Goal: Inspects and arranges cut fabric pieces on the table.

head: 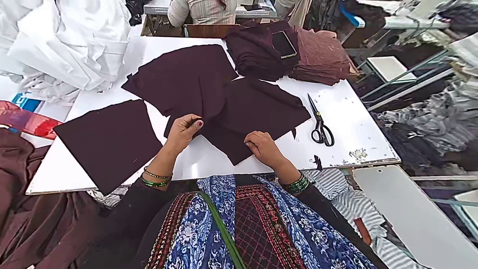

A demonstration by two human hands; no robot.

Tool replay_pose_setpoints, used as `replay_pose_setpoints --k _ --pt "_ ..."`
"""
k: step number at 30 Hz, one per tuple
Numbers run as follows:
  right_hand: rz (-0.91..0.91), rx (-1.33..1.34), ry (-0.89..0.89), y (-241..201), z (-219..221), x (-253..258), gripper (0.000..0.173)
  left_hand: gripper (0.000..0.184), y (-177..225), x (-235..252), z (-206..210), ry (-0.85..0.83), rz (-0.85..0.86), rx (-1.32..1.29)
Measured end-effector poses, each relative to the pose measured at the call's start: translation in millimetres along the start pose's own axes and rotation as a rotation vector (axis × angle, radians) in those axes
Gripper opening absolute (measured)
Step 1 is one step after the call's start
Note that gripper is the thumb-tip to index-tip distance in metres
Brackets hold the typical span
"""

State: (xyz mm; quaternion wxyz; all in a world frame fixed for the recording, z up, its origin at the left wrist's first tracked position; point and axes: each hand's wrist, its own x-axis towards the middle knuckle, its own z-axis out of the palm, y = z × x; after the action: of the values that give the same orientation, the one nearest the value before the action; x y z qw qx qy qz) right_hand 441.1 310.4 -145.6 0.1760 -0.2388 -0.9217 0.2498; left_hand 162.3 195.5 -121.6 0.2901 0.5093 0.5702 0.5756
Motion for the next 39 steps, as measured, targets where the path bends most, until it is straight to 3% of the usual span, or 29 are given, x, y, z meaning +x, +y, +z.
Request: replay_pose_setpoints --k 4,5,12,17,21,25,27,29,32,35,37,39 --pt "-0.005 0.009 -0.326 7.1 -15.5 6.6 0.027 0.013 4.0 -1.3 25.2 0.068 -0.112 -0.145" --pt "-0.019 -0.003 -0.326 10.4 -13.2 6.1 0.027 0.014 4.3 -1.4 30.8 0.058 -0.106 -0.161" --pt "-0.194 0.156 0.117 8.8 -0.4 5.8 0.023 0.012 1.2 -2.4 54.8 -0.016 -0.116 -0.168" --pt "-0.511 0.2 0.174 -35.9 -7.4 36.3 0.019 0.014 8.0 -1.3 63.8 0.032 -0.101 -0.216" --pt "-0.415 0.278 0.392 -48.5 -10.6 58.1 0.016 0.016 18.2 -1.5 65.7 -0.029 0.041 -0.192" --pt "-0.398 0.317 0.462 -51.4 -13.0 67.0 0.013 0.018 12.3 -2.2 67.0 -0.048 0.202 -0.19" --pt "-0.43 0.285 0.482 -47.2 -13.4 69.8 0.013 0.008 10.0 -3.0 72.7 0.03 0.225 -0.171" --pt "-0.445 0.143 0.485 -35.6 -18.5 72.0 0.017 0.011 11.8 -1.0 77.4 0.193 0.239 -0.083" --pt "-0.314 -0.135 0.386 0.7 -32.9 72.3 0.022 0.018 24.4 8.9 69.2 0.42 0.315 0.056" --pt "-0.07 -0.216 0.216 31.3 -40.1 64.2 0.026 0.021 41.9 16.8 46.4 0.501 0.455 0.257" --pt "0.039 -0.091 -0.119 15.5 -49.5 50.2 0.029 0.022 53.5 18.5 32.0 0.518 0.548 0.39" --pt "-0.119 0.142 -0.473 -4.3 -47.5 34.6 0.027 0.023 67.3 14.7 20.4 0.512 0.599 0.506"
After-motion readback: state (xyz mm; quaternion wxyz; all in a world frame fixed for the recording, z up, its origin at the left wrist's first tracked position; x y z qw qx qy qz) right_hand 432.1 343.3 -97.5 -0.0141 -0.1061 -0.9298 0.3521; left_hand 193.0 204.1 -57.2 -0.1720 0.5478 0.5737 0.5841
